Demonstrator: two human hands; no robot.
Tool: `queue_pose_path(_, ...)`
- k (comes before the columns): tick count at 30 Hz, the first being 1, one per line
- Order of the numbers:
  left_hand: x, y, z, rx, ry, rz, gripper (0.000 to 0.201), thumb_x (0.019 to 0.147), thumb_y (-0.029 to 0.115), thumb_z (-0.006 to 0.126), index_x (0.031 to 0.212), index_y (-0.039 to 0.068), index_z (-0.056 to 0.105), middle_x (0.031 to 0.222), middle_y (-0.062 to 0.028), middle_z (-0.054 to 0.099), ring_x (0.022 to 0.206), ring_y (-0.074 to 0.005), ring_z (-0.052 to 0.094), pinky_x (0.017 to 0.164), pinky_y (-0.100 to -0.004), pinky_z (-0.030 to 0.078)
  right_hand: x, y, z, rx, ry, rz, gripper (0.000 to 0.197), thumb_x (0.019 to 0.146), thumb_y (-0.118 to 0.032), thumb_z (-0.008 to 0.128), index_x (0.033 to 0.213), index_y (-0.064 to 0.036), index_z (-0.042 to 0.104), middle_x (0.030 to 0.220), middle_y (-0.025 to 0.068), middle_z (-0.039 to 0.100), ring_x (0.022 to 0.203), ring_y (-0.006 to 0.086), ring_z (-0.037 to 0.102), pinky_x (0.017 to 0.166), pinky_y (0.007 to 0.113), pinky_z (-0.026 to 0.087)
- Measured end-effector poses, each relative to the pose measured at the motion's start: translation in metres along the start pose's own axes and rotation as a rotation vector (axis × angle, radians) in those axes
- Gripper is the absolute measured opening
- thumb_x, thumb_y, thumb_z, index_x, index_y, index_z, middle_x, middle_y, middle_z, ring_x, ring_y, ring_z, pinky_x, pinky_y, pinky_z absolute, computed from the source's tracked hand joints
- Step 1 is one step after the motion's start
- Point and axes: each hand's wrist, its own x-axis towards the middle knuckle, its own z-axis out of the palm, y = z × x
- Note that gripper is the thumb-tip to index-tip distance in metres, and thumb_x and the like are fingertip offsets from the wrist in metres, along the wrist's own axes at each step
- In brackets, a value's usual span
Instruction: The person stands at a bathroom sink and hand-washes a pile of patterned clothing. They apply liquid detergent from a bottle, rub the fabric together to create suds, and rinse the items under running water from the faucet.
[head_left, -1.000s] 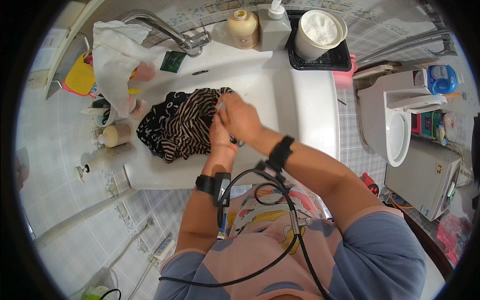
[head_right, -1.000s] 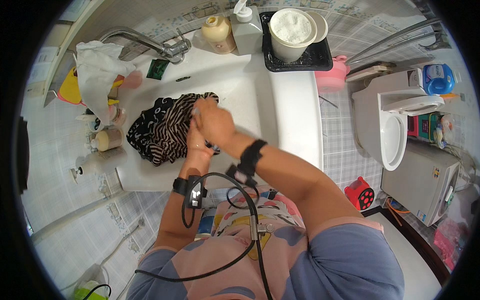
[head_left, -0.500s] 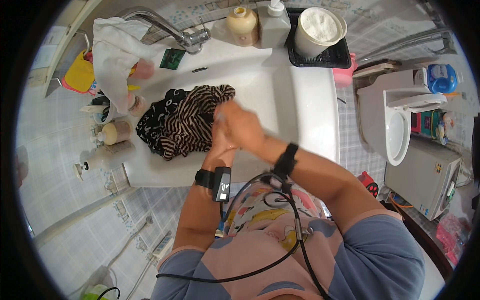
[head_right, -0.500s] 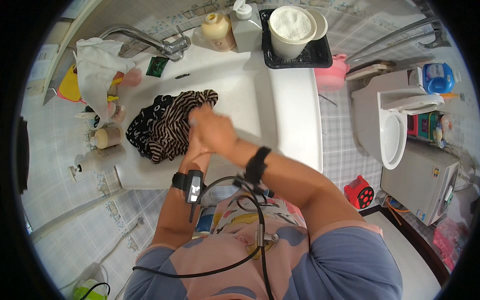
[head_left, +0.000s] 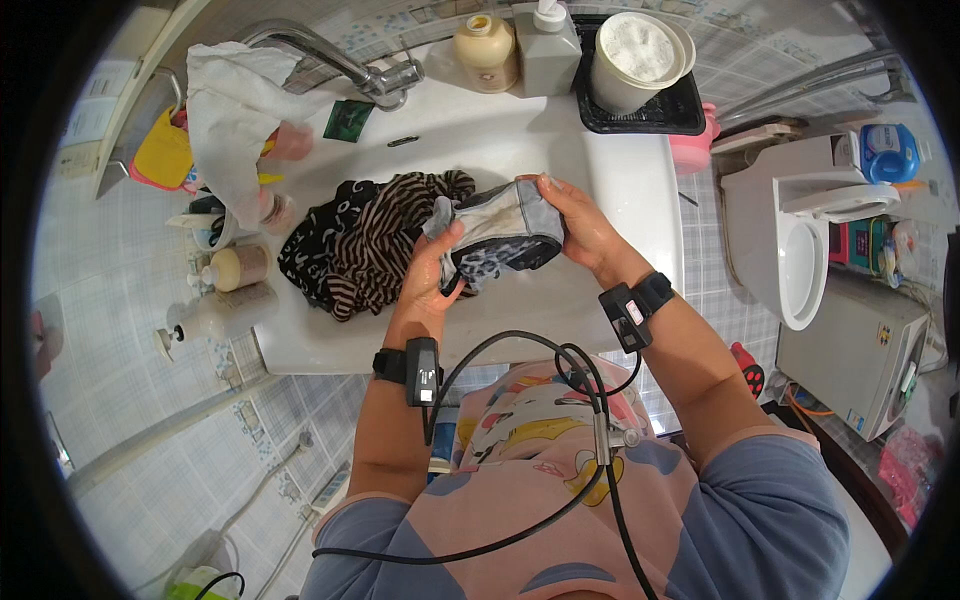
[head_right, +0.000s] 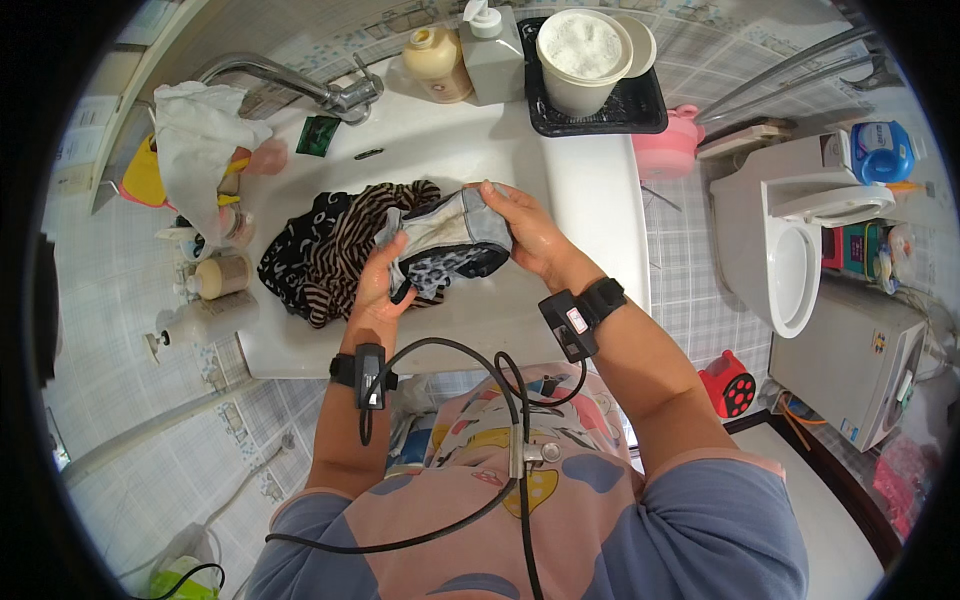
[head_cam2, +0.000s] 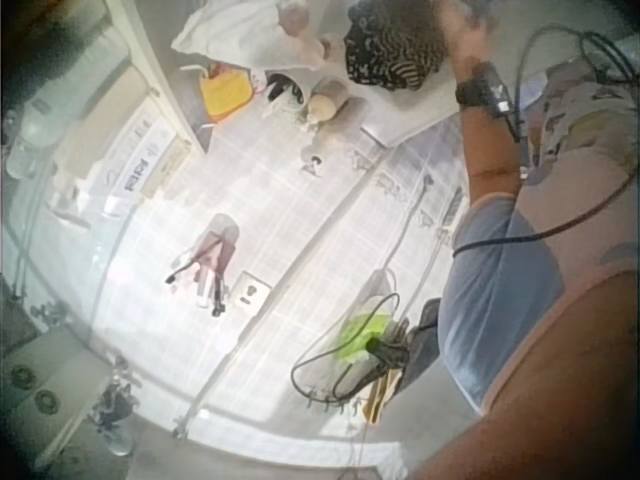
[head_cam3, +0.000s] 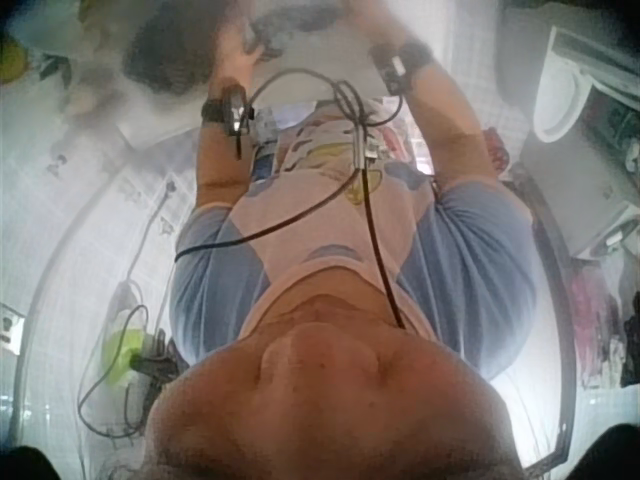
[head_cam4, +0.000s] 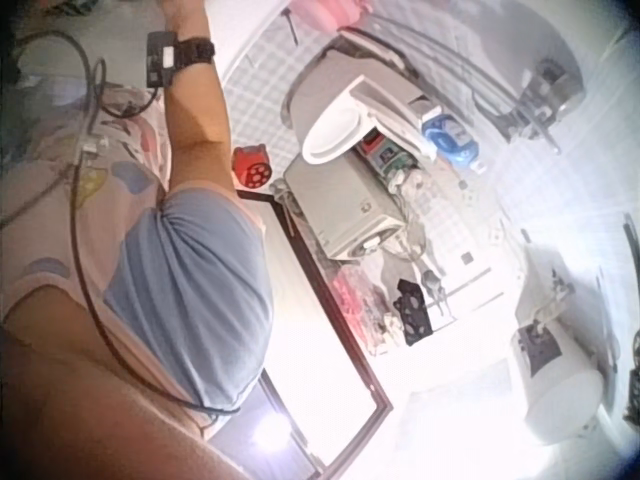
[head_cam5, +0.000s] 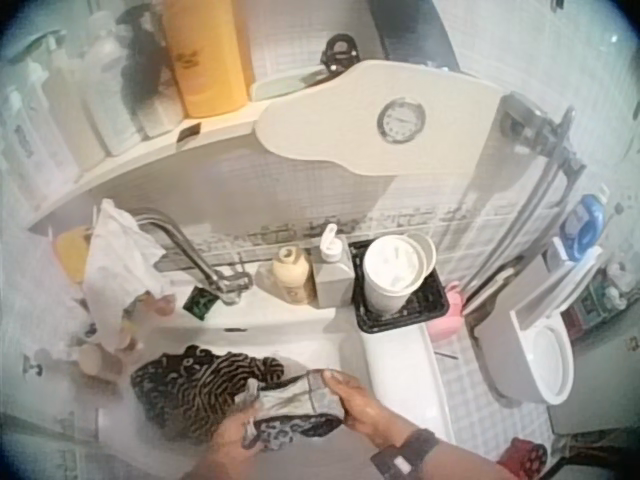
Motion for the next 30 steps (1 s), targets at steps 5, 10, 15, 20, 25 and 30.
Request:
queue_pose_path(5, 0.003, -0.001, -0.003, 0.081, 0.026, 0.093, 0.027, 0.079, 0.006, 0.063, 0.104, 0.001, 0.058, 0.097, -0.0088, 0.063, 0.082, -0.0205, 0.064, 0.069, -0.0326, 0.053, -0.009, -0.011, -0.01, -0.08, 0.003, 0.004, 0.022, 0.086, -0.014, 0.061, 0.107, -0.0094, 0.054, 0.101, 0.0044, 0.059, 0.091, 0.0128, 0.059, 0.079, 0.026, 0.049)
queue_pose_path(10, 0.002, 0.003, -0.001, 0.047, 0.027, 0.095, 0.025, 0.081, 0.005, 0.061, 0.105, -0.001, 0.057, 0.097, -0.0094, 0.063, 0.083, -0.0204, 0.063, 0.071, -0.0328, 0.053, -0.005, -0.011, -0.015, -0.451, -0.009, -0.163, 0.03, 0.082, -0.001, 0.056, 0.111, -0.009, 0.052, 0.105, 0.0042, 0.057, 0.095, 0.0134, 0.055, 0.082, 0.028, 0.046)
queue_pose_path(15, -0.012, 0.011, 0.041, -0.008, 0.221, 0.026, 0.031, 0.083, 0.027, 0.066, 0.104, 0.004, 0.058, 0.096, -0.0058, 0.059, 0.082, -0.0162, 0.059, 0.068, -0.0301, 0.049, -0.011, 0.007, 0.024, -1.12, 0.087, -0.667, 0.028, 0.079, -0.002, 0.055, 0.107, -0.0073, 0.054, 0.102, 0.0121, 0.056, 0.096, 0.0276, 0.056, 0.079, 0.035, 0.047)
queue_pose_path(20, 0.026, -0.027, -0.012, -0.102, -0.097, 0.115, 0.043, 0.085, 0.05, 0.056, 0.1, 0.01, 0.058, 0.085, -0.0021, 0.055, 0.075, -0.0132, 0.053, 0.058, -0.0282, 0.044, -0.022, 0.038, 0.081, -1.456, -0.067, -0.733, 0.015, 0.085, -0.016, 0.052, 0.096, -0.0059, 0.055, 0.089, 0.0139, 0.055, 0.075, 0.036, 0.055, 0.069, 0.041, 0.047)
queue_pose_path(25, 0.01, -0.033, 0.073, 0.043, 0.334, 0.1, 0.06, 0.088, 0.056, 0.045, 0.122, 0.007, 0.049, 0.116, -0.004, 0.054, 0.104, -0.0184, 0.051, 0.083, -0.0352, 0.044, 0.044, 0.011, 0.043, -1.546, 0.314, -0.565, 0.027, 0.087, -0.033, 0.05, 0.086, -0.0076, 0.058, 0.082, 0.0129, 0.057, 0.069, 0.0356, 0.057, 0.063, 0.043, 0.047)
queue_pose_path(30, 0.033, -0.037, 0.005, -0.307, -0.185, 0.105, 0.057, 0.086, 0.057, 0.048, 0.115, 0.008, 0.051, 0.117, -0.0065, 0.053, 0.11, -0.0201, 0.049, 0.089, -0.0374, 0.042, 0.0, 0.041, 0.085, -1.55, 0.096, -0.749, 0.028, 0.089, -0.031, 0.047, 0.092, -0.008, 0.062, 0.081, 0.0129, 0.057, 0.072, 0.0352, 0.057, 0.064, 0.043, 0.048)
